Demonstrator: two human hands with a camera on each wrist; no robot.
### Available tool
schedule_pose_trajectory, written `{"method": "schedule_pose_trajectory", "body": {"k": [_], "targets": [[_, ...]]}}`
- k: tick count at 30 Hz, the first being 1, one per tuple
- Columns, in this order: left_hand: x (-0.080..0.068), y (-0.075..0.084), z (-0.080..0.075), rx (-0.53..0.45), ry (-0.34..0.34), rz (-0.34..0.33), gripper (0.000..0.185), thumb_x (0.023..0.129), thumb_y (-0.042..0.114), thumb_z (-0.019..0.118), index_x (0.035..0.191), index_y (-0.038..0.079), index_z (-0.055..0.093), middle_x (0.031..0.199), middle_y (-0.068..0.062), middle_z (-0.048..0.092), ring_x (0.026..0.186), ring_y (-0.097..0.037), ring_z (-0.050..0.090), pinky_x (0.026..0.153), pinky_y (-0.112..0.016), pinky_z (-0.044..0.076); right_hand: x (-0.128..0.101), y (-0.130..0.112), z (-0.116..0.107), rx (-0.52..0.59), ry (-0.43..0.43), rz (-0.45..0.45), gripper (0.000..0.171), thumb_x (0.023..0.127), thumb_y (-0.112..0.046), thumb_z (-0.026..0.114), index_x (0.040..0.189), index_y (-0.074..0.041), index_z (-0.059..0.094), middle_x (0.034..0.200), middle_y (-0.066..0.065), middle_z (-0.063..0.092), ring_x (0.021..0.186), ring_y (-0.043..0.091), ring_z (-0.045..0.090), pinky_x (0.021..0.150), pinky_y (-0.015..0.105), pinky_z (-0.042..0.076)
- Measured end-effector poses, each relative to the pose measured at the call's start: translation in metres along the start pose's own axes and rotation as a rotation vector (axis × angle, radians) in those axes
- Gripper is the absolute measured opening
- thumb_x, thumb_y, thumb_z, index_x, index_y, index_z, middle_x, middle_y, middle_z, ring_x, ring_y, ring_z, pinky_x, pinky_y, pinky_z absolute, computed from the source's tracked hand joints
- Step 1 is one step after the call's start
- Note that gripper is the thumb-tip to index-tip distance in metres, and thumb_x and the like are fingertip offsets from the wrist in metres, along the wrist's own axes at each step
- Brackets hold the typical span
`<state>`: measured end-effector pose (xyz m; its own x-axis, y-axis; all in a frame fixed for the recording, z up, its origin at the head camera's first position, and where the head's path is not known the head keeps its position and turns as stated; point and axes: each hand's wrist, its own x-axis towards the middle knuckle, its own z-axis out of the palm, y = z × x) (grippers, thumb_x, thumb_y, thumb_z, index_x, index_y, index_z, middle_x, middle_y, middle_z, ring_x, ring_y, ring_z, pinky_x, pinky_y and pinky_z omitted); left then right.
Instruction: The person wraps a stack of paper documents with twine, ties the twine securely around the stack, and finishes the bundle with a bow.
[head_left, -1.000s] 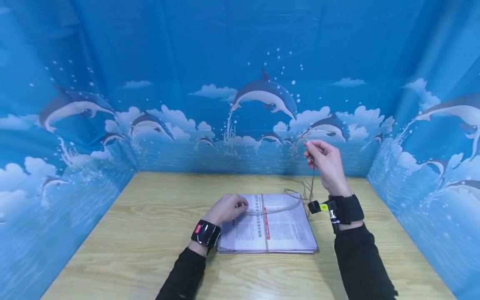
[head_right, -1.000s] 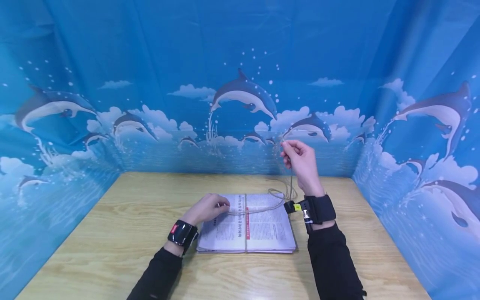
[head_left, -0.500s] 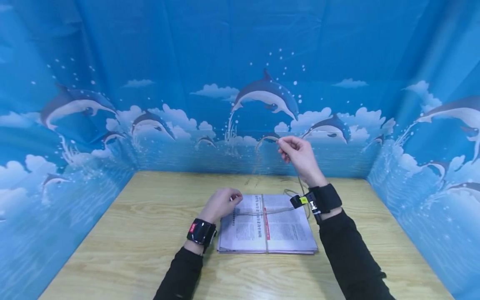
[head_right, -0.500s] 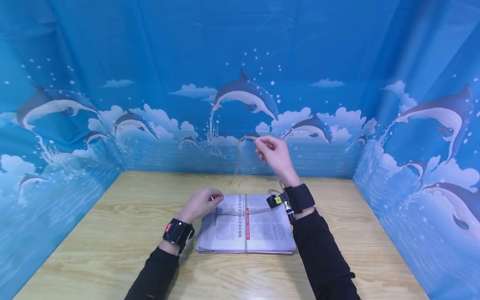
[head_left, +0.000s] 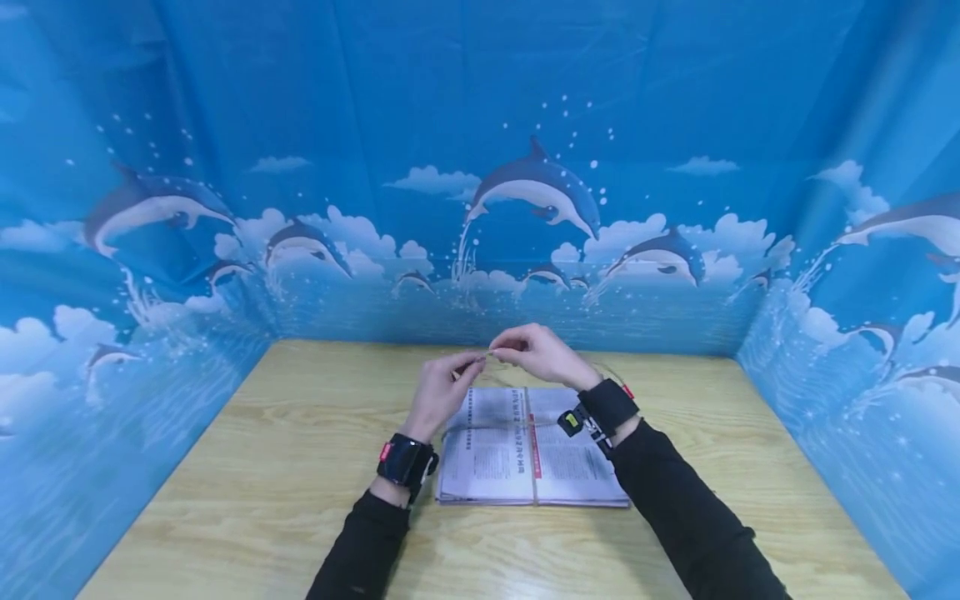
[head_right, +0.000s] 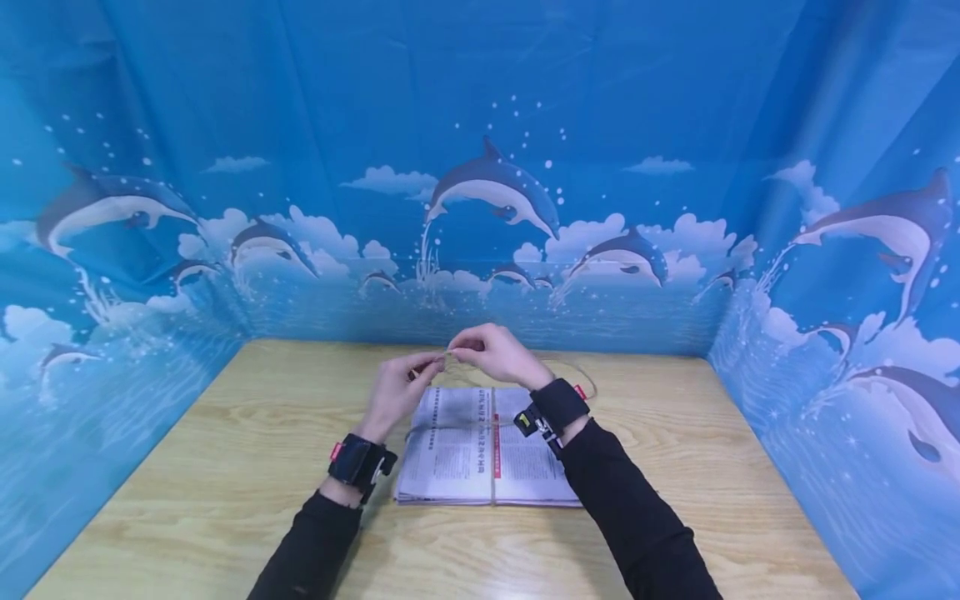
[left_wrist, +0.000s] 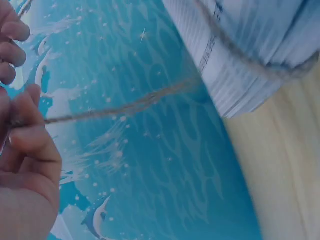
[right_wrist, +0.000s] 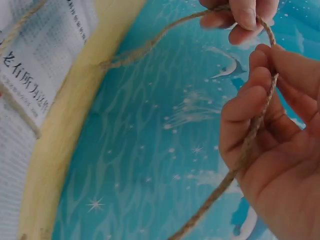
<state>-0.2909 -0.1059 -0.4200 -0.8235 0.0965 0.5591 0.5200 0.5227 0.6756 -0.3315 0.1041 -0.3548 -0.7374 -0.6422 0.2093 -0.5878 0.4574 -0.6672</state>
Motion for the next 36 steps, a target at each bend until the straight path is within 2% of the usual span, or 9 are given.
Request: {"method": "schedule_pose_trajectory", "body": {"k": [4, 7, 9, 12, 16, 25, 29, 32, 36], "targets": [[0.002, -0.008, 0.0, -0.241, -0.033, -0.169, 0.022, 0.099, 0.02, 0.059, 0.112, 0.007, 0.072, 0.078, -0.011, 0.069, 0.06, -0.013, 0.06, 0.05, -0.022, 0.045, -0.005, 0.014, 0.002, -0.025, 0.028, 0.017, 0.024, 0.098, -0.021, 0.061, 0.117, -0.009, 0.069, 0.101, 0.005, 0.07, 0.09, 0.018, 0.064, 0.08, 0.035, 0.051], [0.002, -0.018, 0.0, -0.441, -0.043, -0.333, 0.024, 0.1, 0.016, 0.057, 0.115, 0.002, 0.069, 0.081, -0.022, 0.068, 0.056, -0.012, 0.058, 0.049, -0.021, 0.043, -0.017, 0.029, 0.004, -0.03, 0.073, 0.076, 0.026, 0.097, -0.019, 0.062, 0.119, -0.006, 0.067, 0.102, 0.007, 0.07, 0.094, 0.021, 0.064, 0.082, 0.037, 0.052], [0.002, -0.023, 0.0, -0.523, -0.095, -0.43, 0.027, 0.101, 0.015, 0.054, 0.121, 0.0, 0.065, 0.085, -0.025, 0.068, 0.057, -0.011, 0.058, 0.051, -0.021, 0.045, -0.025, 0.041, 0.006, -0.025, 0.097, 0.127, 0.025, 0.097, -0.018, 0.062, 0.119, -0.008, 0.067, 0.104, 0.007, 0.069, 0.097, 0.022, 0.063, 0.083, 0.037, 0.052], [0.001, -0.03, 0.002, -0.569, -0.216, -0.547, 0.034, 0.104, 0.015, 0.048, 0.134, 0.0, 0.055, 0.087, -0.02, 0.07, 0.062, -0.012, 0.059, 0.056, -0.023, 0.046, -0.038, 0.054, 0.01, -0.019, 0.134, 0.181, 0.023, 0.097, -0.017, 0.063, 0.118, -0.011, 0.068, 0.108, 0.008, 0.068, 0.102, 0.025, 0.062, 0.084, 0.039, 0.052], [-0.002, -0.035, 0.009, -0.495, -0.317, -0.604, 0.039, 0.105, 0.016, 0.044, 0.139, -0.002, 0.048, 0.085, -0.012, 0.071, 0.07, -0.016, 0.059, 0.062, -0.025, 0.043, -0.051, 0.065, 0.017, -0.025, 0.17, 0.2, 0.023, 0.095, -0.014, 0.064, 0.117, -0.01, 0.069, 0.109, 0.008, 0.069, 0.104, 0.026, 0.062, 0.088, 0.044, 0.051], [-0.012, -0.039, 0.014, -0.2, -0.34, -0.554, 0.02, 0.094, 0.0, 0.055, 0.111, -0.006, 0.063, 0.072, -0.01, 0.062, 0.06, -0.016, 0.059, 0.057, -0.026, 0.049, -0.065, 0.079, 0.033, -0.065, 0.081, 0.219, 0.022, 0.094, -0.013, 0.065, 0.113, -0.005, 0.07, 0.101, 0.003, 0.071, 0.095, 0.018, 0.064, 0.087, 0.038, 0.051], [-0.012, -0.039, 0.013, 0.039, -0.381, -0.448, 0.035, 0.085, -0.002, 0.067, 0.119, 0.001, 0.058, 0.07, -0.005, 0.058, 0.058, -0.016, 0.057, 0.053, -0.028, 0.048, -0.067, 0.077, 0.034, -0.078, -0.026, 0.209, 0.014, 0.094, -0.014, 0.065, 0.106, -0.01, 0.072, 0.096, 0.0, 0.07, 0.088, 0.015, 0.063, 0.079, 0.034, 0.051], [-0.011, -0.038, 0.015, 0.205, -0.434, -0.331, 0.052, 0.083, 0.001, 0.073, 0.127, 0.01, 0.048, 0.071, -0.002, 0.057, 0.06, -0.015, 0.055, 0.055, -0.028, 0.047, -0.068, 0.073, 0.035, -0.089, -0.1, 0.201, 0.012, 0.092, -0.012, 0.066, 0.102, -0.012, 0.073, 0.094, -0.001, 0.07, 0.086, 0.013, 0.063, 0.077, 0.033, 0.051], [-0.013, -0.037, 0.018, 0.327, -0.493, -0.17, 0.046, 0.081, 0.005, 0.077, 0.119, 0.014, 0.052, 0.076, 0.001, 0.058, 0.067, -0.013, 0.054, 0.059, -0.027, 0.046, -0.069, 0.068, 0.039, -0.124, -0.114, 0.181, 0.014, 0.087, -0.008, 0.07, 0.101, -0.01, 0.073, 0.09, -0.002, 0.07, 0.083, 0.011, 0.063, 0.076, 0.031, 0.052]]}}
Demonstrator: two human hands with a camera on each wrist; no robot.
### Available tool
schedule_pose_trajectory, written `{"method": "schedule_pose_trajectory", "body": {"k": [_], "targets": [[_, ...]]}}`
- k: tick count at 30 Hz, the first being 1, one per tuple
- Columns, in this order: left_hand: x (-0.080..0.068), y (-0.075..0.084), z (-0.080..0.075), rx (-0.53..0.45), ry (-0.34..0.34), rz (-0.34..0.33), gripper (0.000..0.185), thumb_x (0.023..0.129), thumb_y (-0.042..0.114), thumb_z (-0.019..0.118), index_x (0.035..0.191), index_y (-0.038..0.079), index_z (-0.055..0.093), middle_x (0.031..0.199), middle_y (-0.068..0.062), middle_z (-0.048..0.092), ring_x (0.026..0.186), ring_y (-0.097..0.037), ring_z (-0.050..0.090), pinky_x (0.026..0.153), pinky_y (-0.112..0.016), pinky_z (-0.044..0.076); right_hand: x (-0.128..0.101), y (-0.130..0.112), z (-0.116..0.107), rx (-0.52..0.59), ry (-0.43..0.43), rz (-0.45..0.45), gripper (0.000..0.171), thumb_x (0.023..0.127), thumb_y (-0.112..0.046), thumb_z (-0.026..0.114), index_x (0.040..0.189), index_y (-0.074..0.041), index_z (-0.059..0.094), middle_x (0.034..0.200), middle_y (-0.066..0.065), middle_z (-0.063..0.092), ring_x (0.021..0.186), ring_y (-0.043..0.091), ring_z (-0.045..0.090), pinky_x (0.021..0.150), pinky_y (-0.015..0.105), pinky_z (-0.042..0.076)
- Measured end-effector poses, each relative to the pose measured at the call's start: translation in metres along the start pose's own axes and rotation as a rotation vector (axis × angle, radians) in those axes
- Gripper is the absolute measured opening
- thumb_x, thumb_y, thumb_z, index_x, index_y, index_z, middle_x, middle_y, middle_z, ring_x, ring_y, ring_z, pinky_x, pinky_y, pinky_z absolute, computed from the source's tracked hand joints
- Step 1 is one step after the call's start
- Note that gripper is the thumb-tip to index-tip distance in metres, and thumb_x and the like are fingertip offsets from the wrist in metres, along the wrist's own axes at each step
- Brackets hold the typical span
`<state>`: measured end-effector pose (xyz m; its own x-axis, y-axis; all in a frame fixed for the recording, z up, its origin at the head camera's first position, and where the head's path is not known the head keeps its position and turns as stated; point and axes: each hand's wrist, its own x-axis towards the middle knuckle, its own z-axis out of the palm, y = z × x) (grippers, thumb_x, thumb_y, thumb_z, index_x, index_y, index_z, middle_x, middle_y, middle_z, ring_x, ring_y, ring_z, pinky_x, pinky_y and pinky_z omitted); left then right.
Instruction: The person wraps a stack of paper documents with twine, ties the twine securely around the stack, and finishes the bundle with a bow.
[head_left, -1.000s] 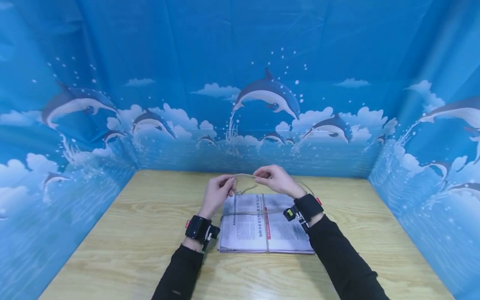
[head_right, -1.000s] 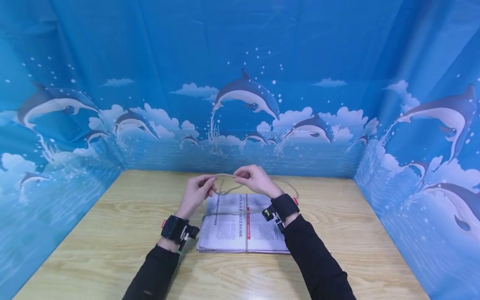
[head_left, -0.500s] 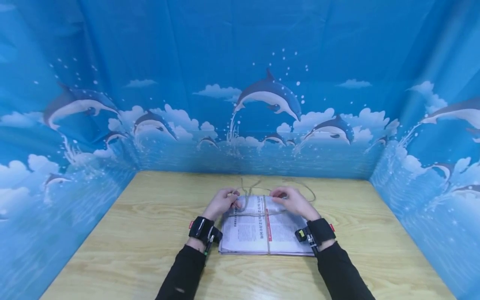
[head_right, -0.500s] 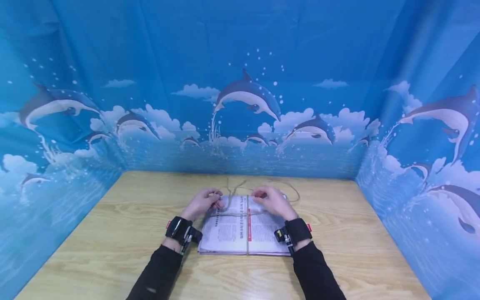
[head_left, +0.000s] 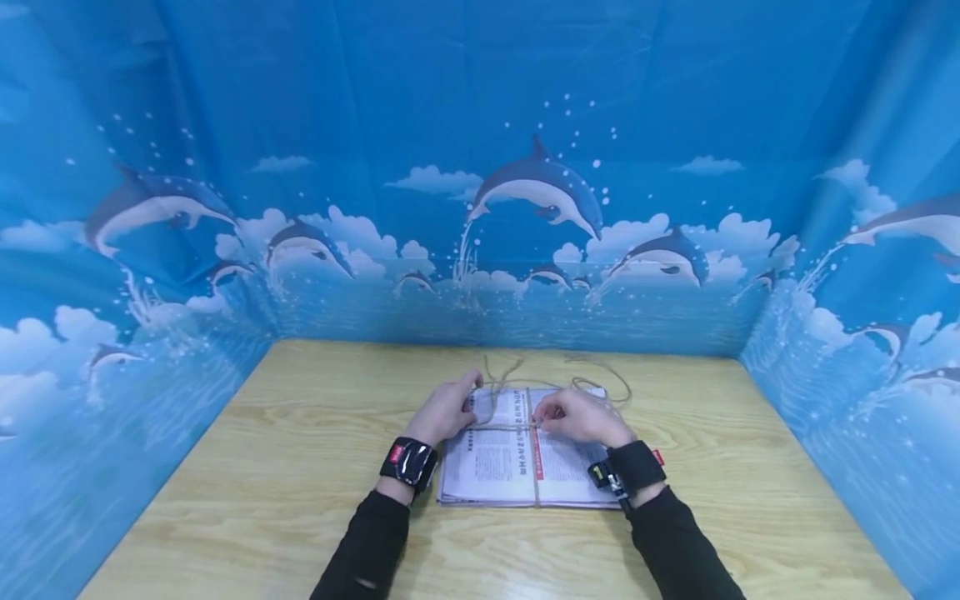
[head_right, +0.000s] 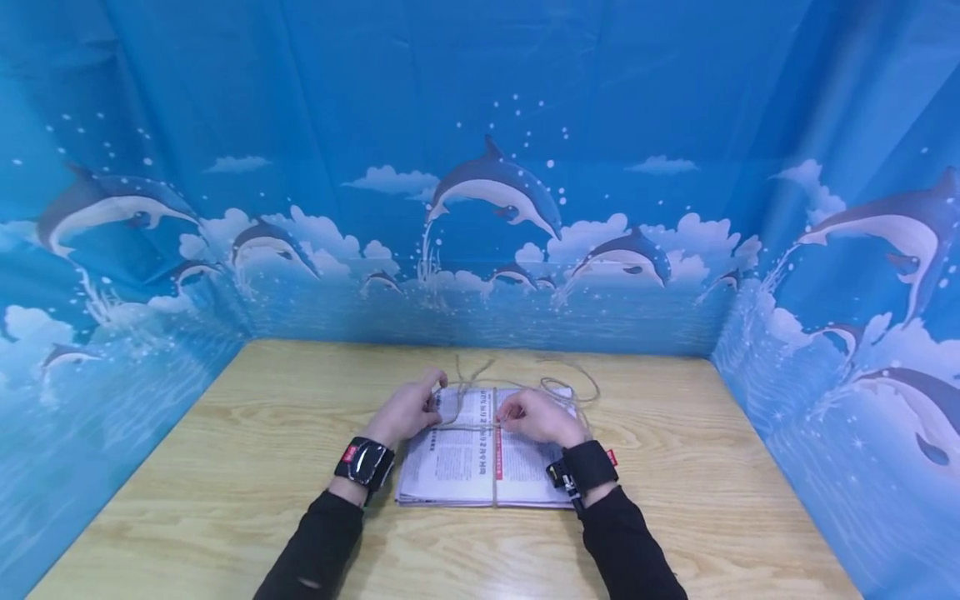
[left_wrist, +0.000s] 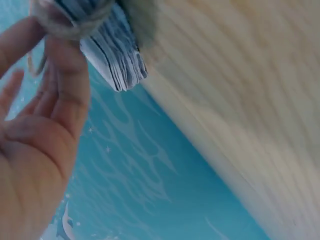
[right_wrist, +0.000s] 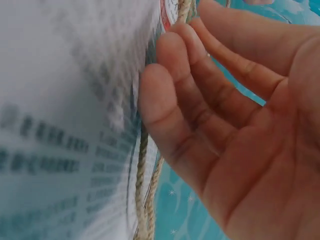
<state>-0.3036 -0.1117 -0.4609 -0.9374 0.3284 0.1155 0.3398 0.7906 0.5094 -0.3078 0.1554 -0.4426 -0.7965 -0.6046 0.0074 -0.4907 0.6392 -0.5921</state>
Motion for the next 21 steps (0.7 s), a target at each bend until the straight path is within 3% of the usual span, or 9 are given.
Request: {"method": "schedule_pose_trajectory", "body": {"k": [5, 8, 11, 14, 21], "targets": [[0.001, -0.002, 0.002, 0.086, -0.025, 0.121, 0.013, 0.08, 0.012, 0.079, 0.089, 0.012, 0.069, 0.083, 0.001, 0.06, 0.075, -0.011, 0.053, 0.068, -0.026, 0.047, 0.0, -0.001, 0.004, 0.022, -0.011, 0.041, 0.016, 0.085, -0.003, 0.071, 0.101, -0.005, 0.072, 0.082, 0.0, 0.066, 0.073, 0.01, 0.057, 0.067, 0.025, 0.048], [-0.001, -0.003, -0.002, 0.047, -0.061, 0.116, 0.004, 0.08, 0.01, 0.078, 0.083, 0.009, 0.076, 0.083, 0.0, 0.068, 0.074, -0.01, 0.057, 0.069, -0.026, 0.049, 0.0, -0.002, 0.005, 0.033, -0.008, 0.067, 0.018, 0.084, -0.001, 0.071, 0.102, -0.003, 0.071, 0.082, 0.001, 0.065, 0.073, 0.01, 0.056, 0.066, 0.025, 0.048], [-0.003, -0.002, -0.006, 0.012, -0.106, 0.092, 0.007, 0.08, 0.003, 0.074, 0.085, 0.007, 0.078, 0.084, -0.003, 0.072, 0.073, -0.012, 0.061, 0.069, -0.028, 0.052, -0.001, -0.003, 0.006, 0.023, 0.006, 0.079, 0.019, 0.084, -0.001, 0.072, 0.102, -0.004, 0.072, 0.085, 0.001, 0.067, 0.077, 0.01, 0.058, 0.07, 0.027, 0.05], [-0.003, 0.0, -0.008, 0.04, -0.118, 0.093, 0.012, 0.08, 0.0, 0.072, 0.084, 0.008, 0.078, 0.088, -0.004, 0.073, 0.077, -0.014, 0.062, 0.072, -0.031, 0.053, -0.001, -0.004, 0.006, 0.006, 0.03, 0.068, 0.015, 0.082, 0.0, 0.072, 0.097, -0.005, 0.072, 0.086, 0.002, 0.068, 0.078, 0.011, 0.06, 0.072, 0.028, 0.051], [0.002, 0.009, -0.001, 0.104, -0.143, 0.063, 0.006, 0.084, 0.01, 0.074, 0.082, 0.014, 0.079, 0.09, 0.0, 0.072, 0.079, -0.012, 0.061, 0.076, -0.029, 0.051, -0.001, -0.001, 0.009, -0.083, 0.073, 0.039, 0.008, 0.079, 0.0, 0.073, 0.081, -0.008, 0.073, 0.076, -0.001, 0.066, 0.068, 0.007, 0.054, 0.064, 0.023, 0.046]]}}
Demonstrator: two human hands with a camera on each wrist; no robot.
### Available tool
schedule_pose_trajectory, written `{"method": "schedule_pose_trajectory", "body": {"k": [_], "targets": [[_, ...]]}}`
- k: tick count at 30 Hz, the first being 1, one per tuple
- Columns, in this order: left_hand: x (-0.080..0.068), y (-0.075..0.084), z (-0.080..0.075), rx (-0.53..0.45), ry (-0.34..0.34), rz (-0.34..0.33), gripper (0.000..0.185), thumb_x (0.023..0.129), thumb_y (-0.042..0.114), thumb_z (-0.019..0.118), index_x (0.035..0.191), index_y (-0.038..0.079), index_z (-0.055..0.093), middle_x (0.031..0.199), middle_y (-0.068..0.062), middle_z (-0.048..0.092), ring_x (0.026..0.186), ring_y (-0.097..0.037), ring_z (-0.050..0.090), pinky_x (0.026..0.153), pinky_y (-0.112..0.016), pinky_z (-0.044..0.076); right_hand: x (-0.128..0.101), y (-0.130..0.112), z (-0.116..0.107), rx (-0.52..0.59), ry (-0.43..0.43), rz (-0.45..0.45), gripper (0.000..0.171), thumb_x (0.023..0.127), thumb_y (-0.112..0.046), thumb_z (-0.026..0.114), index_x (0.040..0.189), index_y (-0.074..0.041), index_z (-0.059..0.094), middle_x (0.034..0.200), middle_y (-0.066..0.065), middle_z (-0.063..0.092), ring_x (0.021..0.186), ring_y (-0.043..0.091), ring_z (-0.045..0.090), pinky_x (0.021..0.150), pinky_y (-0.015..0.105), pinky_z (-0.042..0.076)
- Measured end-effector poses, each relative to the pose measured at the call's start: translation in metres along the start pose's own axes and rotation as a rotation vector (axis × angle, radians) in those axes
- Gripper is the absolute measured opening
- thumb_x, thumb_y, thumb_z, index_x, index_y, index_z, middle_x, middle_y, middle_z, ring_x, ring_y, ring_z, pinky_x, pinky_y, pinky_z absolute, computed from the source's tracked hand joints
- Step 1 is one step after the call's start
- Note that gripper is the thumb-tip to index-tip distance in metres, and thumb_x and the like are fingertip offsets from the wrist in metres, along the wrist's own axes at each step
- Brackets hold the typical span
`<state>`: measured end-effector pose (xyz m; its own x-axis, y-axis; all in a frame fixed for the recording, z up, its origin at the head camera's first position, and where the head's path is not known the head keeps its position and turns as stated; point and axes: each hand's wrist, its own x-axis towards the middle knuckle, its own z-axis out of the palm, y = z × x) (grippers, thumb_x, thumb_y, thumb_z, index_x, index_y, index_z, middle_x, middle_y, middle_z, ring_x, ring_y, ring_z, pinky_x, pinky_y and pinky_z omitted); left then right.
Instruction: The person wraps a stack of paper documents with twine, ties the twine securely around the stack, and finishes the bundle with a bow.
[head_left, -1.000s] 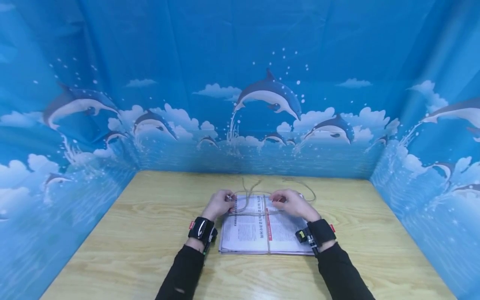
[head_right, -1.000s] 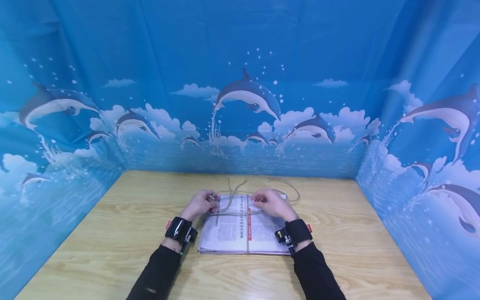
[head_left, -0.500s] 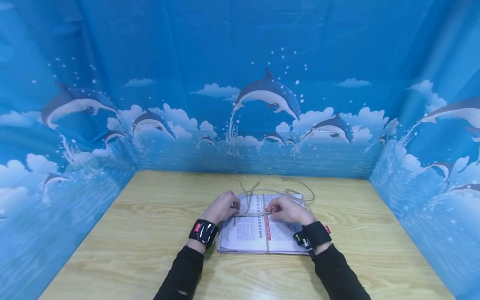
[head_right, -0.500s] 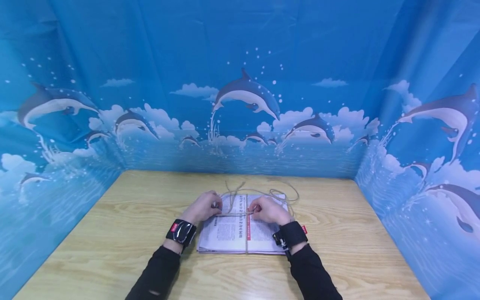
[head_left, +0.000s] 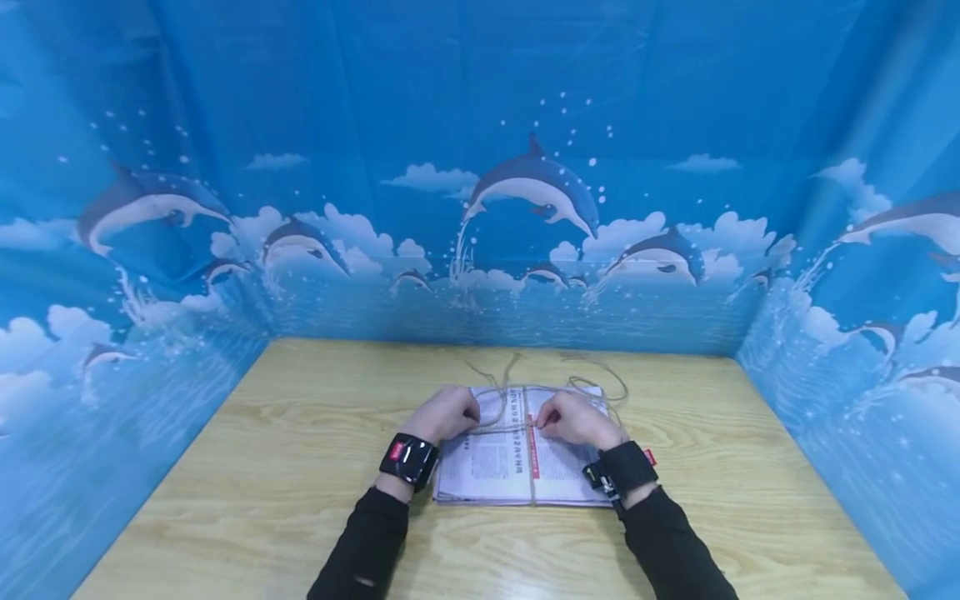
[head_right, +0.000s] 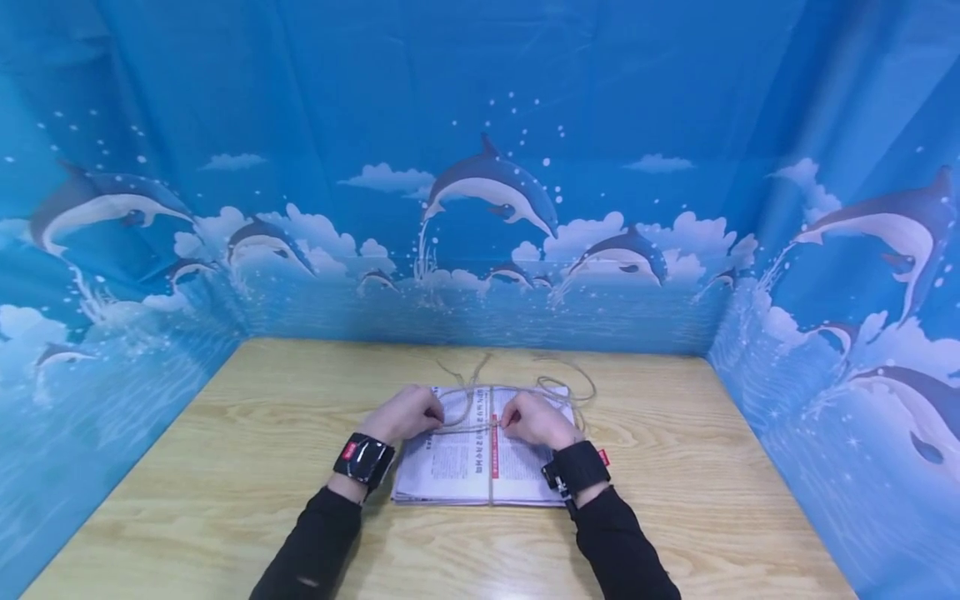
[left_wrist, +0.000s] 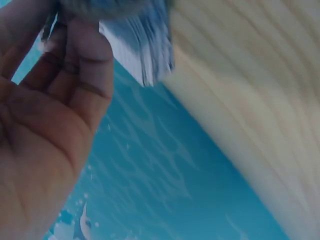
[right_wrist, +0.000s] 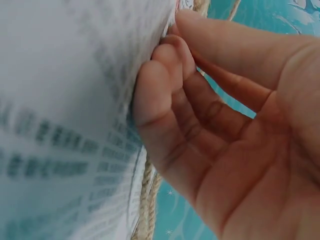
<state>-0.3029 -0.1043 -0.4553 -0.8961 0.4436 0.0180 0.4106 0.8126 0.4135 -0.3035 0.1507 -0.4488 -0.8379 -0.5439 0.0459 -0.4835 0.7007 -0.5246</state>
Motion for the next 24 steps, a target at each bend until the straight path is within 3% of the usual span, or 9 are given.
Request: {"method": "schedule_pose_trajectory", "body": {"k": [6, 12, 18, 24], "targets": [[0.013, 0.014, 0.004, -0.006, -0.028, 0.071, 0.009, 0.088, 0.012, 0.072, 0.088, 0.016, 0.08, 0.095, 0.004, 0.071, 0.082, -0.008, 0.061, 0.074, -0.024, 0.05, -0.001, -0.003, -0.001, 0.051, -0.022, -0.024, 0.015, 0.081, 0.002, 0.071, 0.093, -0.003, 0.076, 0.086, 0.004, 0.072, 0.074, 0.008, 0.058, 0.068, 0.024, 0.049], [0.028, 0.028, 0.006, -0.071, -0.092, 0.127, 0.012, 0.088, 0.01, 0.071, 0.078, 0.014, 0.077, 0.079, 0.006, 0.065, 0.069, -0.006, 0.054, 0.064, -0.02, 0.045, 0.0, 0.001, -0.002, 0.094, -0.066, -0.002, 0.023, 0.084, 0.004, 0.068, 0.106, -0.001, 0.074, 0.092, 0.005, 0.073, 0.078, 0.01, 0.057, 0.071, 0.024, 0.049], [0.039, 0.031, 0.009, -0.065, -0.113, 0.215, 0.016, 0.086, 0.005, 0.071, 0.07, 0.009, 0.071, 0.07, 0.008, 0.055, 0.066, -0.005, 0.049, 0.062, -0.018, 0.04, 0.003, 0.004, -0.001, 0.123, -0.09, 0.016, 0.034, 0.083, 0.005, 0.069, 0.116, -0.001, 0.069, 0.079, 0.007, 0.066, 0.065, 0.01, 0.054, 0.058, 0.021, 0.044], [0.047, 0.03, 0.013, -0.113, -0.122, 0.206, 0.015, 0.082, 0.004, 0.073, 0.069, 0.011, 0.07, 0.067, 0.009, 0.055, 0.062, -0.004, 0.05, 0.058, -0.017, 0.041, 0.002, 0.003, -0.002, 0.127, -0.13, 0.018, 0.042, 0.082, 0.006, 0.068, 0.123, -0.004, 0.067, 0.076, 0.004, 0.063, 0.061, 0.009, 0.052, 0.054, 0.02, 0.042]]}}
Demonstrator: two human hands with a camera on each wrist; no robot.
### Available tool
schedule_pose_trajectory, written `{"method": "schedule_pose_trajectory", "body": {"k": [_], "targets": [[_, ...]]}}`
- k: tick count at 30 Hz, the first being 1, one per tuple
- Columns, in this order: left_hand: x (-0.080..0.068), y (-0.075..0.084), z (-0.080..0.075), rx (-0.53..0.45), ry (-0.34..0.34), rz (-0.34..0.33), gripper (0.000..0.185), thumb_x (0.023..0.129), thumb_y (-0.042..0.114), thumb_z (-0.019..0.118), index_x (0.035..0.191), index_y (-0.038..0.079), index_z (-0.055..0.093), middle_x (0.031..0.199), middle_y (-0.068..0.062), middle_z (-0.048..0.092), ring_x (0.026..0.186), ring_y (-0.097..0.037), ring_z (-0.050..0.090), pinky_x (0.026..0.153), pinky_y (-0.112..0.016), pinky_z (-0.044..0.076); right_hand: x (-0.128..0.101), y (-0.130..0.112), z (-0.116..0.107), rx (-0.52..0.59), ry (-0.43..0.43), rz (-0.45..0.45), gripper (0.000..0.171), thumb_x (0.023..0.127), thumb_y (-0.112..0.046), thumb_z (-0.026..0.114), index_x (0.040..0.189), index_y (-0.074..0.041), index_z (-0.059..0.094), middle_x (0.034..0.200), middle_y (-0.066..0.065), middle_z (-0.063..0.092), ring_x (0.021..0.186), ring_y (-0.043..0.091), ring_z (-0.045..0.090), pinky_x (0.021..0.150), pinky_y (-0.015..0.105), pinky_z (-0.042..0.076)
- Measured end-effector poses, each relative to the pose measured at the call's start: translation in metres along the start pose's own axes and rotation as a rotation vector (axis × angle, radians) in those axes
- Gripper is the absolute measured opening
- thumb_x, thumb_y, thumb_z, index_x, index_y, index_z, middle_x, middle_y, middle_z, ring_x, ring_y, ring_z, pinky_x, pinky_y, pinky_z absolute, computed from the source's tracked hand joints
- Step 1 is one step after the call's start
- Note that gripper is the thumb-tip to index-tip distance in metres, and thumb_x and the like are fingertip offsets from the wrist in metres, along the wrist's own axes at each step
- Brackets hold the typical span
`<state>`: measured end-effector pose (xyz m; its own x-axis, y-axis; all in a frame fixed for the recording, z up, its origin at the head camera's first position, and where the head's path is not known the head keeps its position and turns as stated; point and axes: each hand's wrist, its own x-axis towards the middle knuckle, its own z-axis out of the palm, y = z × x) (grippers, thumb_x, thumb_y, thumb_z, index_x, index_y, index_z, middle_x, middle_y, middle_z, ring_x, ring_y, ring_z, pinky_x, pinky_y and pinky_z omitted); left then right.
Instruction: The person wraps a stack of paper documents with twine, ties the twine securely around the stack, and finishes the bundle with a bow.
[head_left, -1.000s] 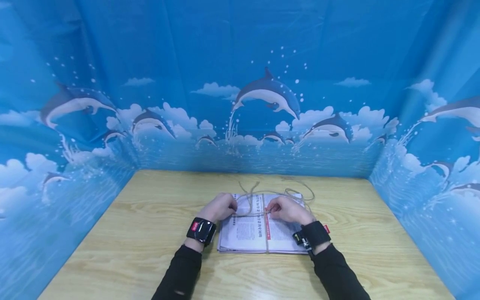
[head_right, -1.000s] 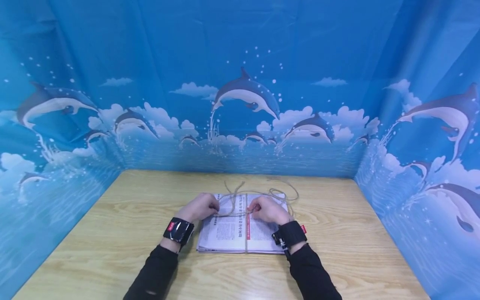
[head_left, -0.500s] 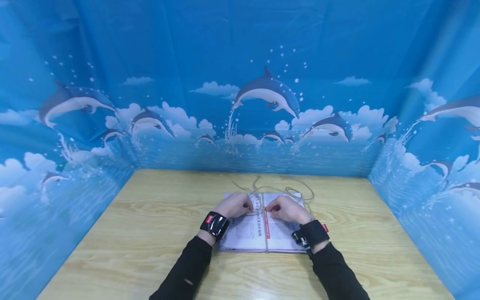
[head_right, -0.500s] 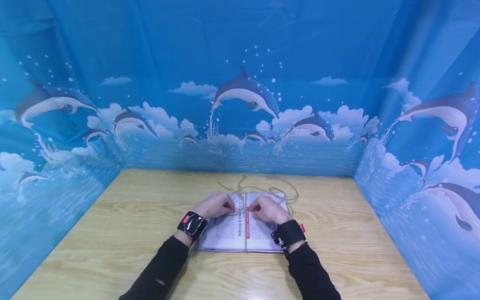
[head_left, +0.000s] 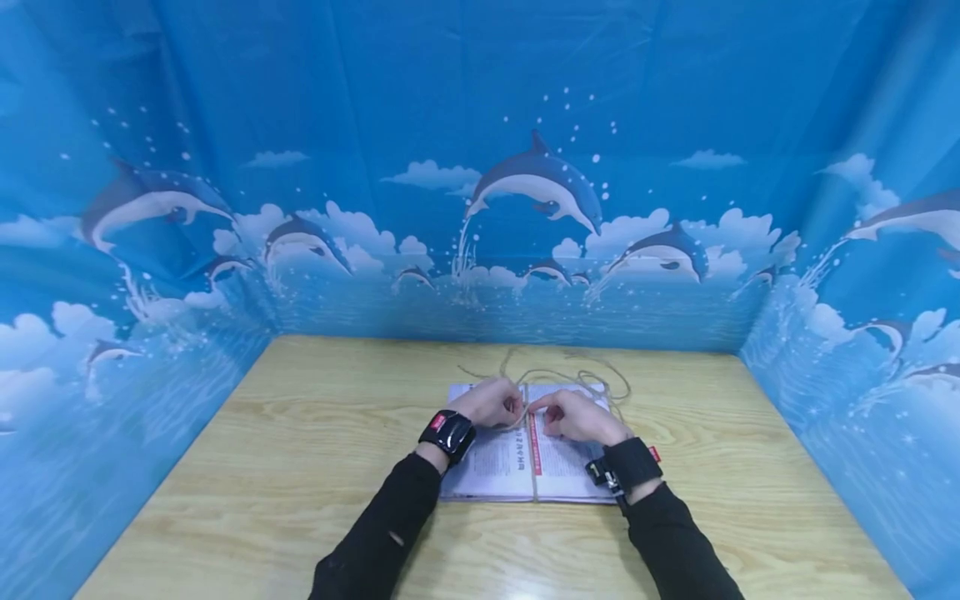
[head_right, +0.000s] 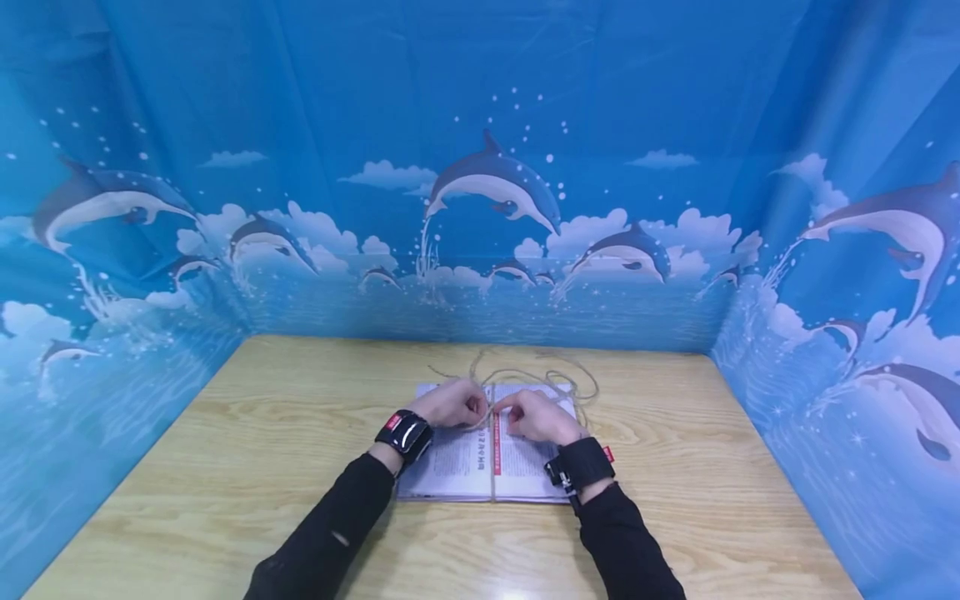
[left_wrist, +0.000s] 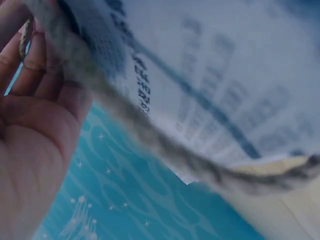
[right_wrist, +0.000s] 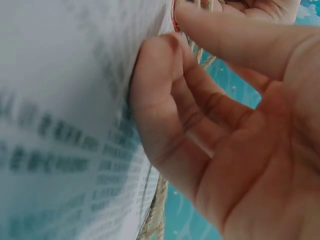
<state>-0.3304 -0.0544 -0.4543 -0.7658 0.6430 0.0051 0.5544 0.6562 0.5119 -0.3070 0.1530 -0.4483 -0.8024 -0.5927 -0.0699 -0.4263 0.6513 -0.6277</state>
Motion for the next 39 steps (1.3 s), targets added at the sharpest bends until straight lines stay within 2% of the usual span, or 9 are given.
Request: {"method": "schedule_pose_trajectory", "body": {"k": [4, 9, 14, 17, 22, 26, 30, 34, 39], "targets": [[0.003, -0.002, 0.001, -0.029, -0.002, 0.004, 0.012, 0.081, 0.006, 0.076, 0.07, 0.011, 0.072, 0.067, 0.01, 0.058, 0.061, -0.003, 0.052, 0.058, -0.017, 0.042, 0.0, -0.001, 0.001, -0.064, -0.037, -0.01, 0.038, 0.085, 0.002, 0.067, 0.121, -0.009, 0.069, 0.072, -0.002, 0.055, 0.061, 0.008, 0.046, 0.055, 0.02, 0.038], [0.0, -0.002, 0.0, -0.049, 0.005, -0.028, 0.009, 0.082, 0.009, 0.078, 0.074, 0.011, 0.074, 0.069, 0.008, 0.064, 0.063, -0.003, 0.054, 0.07, -0.021, 0.049, -0.001, -0.002, 0.003, -0.158, -0.006, -0.04, 0.007, 0.085, -0.003, 0.07, 0.087, -0.009, 0.071, 0.071, -0.004, 0.057, 0.063, 0.007, 0.046, 0.061, 0.021, 0.038], [-0.004, -0.007, -0.002, -0.01, 0.023, -0.028, 0.008, 0.083, 0.014, 0.078, 0.077, 0.014, 0.073, 0.072, 0.008, 0.064, 0.064, -0.004, 0.054, 0.07, -0.023, 0.048, -0.011, 0.001, -0.005, -0.156, -0.066, -0.06, 0.03, 0.089, -0.009, 0.069, 0.063, -0.009, 0.056, 0.056, -0.008, 0.04, 0.051, 0.006, 0.034, 0.054, 0.019, 0.03], [-0.006, -0.01, -0.003, -0.004, 0.02, -0.044, 0.006, 0.084, 0.015, 0.077, 0.079, 0.016, 0.074, 0.075, 0.009, 0.063, 0.066, -0.006, 0.054, 0.061, -0.02, 0.044, -0.021, 0.008, -0.014, -0.131, -0.086, -0.124, 0.03, 0.093, -0.013, 0.067, 0.066, -0.01, 0.054, 0.065, -0.006, 0.043, 0.058, 0.008, 0.041, 0.059, 0.02, 0.034], [-0.008, -0.011, -0.006, -0.041, -0.003, -0.123, 0.005, 0.087, 0.016, 0.075, 0.085, 0.02, 0.076, 0.08, 0.008, 0.066, 0.07, -0.007, 0.056, 0.063, -0.021, 0.046, -0.033, 0.023, -0.024, 0.02, -0.058, -0.18, 0.012, 0.095, -0.017, 0.064, 0.086, -0.009, 0.064, 0.111, 0.013, 0.066, 0.104, 0.029, 0.06, 0.087, 0.031, 0.048], [-0.009, -0.011, -0.005, -0.064, -0.007, -0.167, 0.006, 0.087, 0.016, 0.075, 0.089, 0.021, 0.078, 0.082, 0.008, 0.068, 0.071, -0.008, 0.059, 0.062, -0.022, 0.048, -0.038, 0.029, -0.032, 0.141, -0.031, -0.115, 0.018, 0.098, -0.02, 0.06, 0.095, -0.002, 0.065, 0.088, 0.018, 0.068, 0.078, 0.028, 0.063, 0.067, 0.025, 0.049], [-0.01, -0.012, -0.004, -0.065, -0.002, -0.164, 0.007, 0.087, 0.017, 0.074, 0.092, 0.02, 0.079, 0.089, 0.005, 0.072, 0.073, -0.007, 0.06, 0.064, -0.022, 0.049, -0.044, 0.032, -0.045, 0.056, 0.16, -0.005, 0.023, 0.097, -0.028, 0.062, 0.097, -0.006, 0.068, 0.064, 0.004, 0.054, 0.053, 0.014, 0.048, 0.051, 0.024, 0.039], [-0.01, -0.01, -0.004, -0.04, 0.013, -0.137, 0.008, 0.09, 0.017, 0.07, 0.086, 0.017, 0.077, 0.084, 0.008, 0.068, 0.069, -0.003, 0.055, 0.064, -0.019, 0.045, -0.054, 0.04, -0.059, -0.061, 0.329, 0.099, 0.022, 0.096, -0.031, 0.063, 0.096, -0.01, 0.071, 0.059, -0.004, 0.041, 0.049, 0.011, 0.036, 0.051, 0.028, 0.032], [-0.005, 0.001, -0.003, 0.042, 0.019, -0.085, 0.024, 0.093, 0.013, 0.064, 0.069, 0.009, 0.065, 0.062, 0.007, 0.046, 0.056, -0.007, 0.042, 0.056, -0.019, 0.035, -0.063, 0.05, -0.068, -0.177, 0.329, 0.169, 0.022, 0.095, -0.028, 0.065, 0.094, -0.008, 0.074, 0.071, 0.003, 0.063, 0.057, 0.012, 0.045, 0.058, 0.029, 0.037]]}}
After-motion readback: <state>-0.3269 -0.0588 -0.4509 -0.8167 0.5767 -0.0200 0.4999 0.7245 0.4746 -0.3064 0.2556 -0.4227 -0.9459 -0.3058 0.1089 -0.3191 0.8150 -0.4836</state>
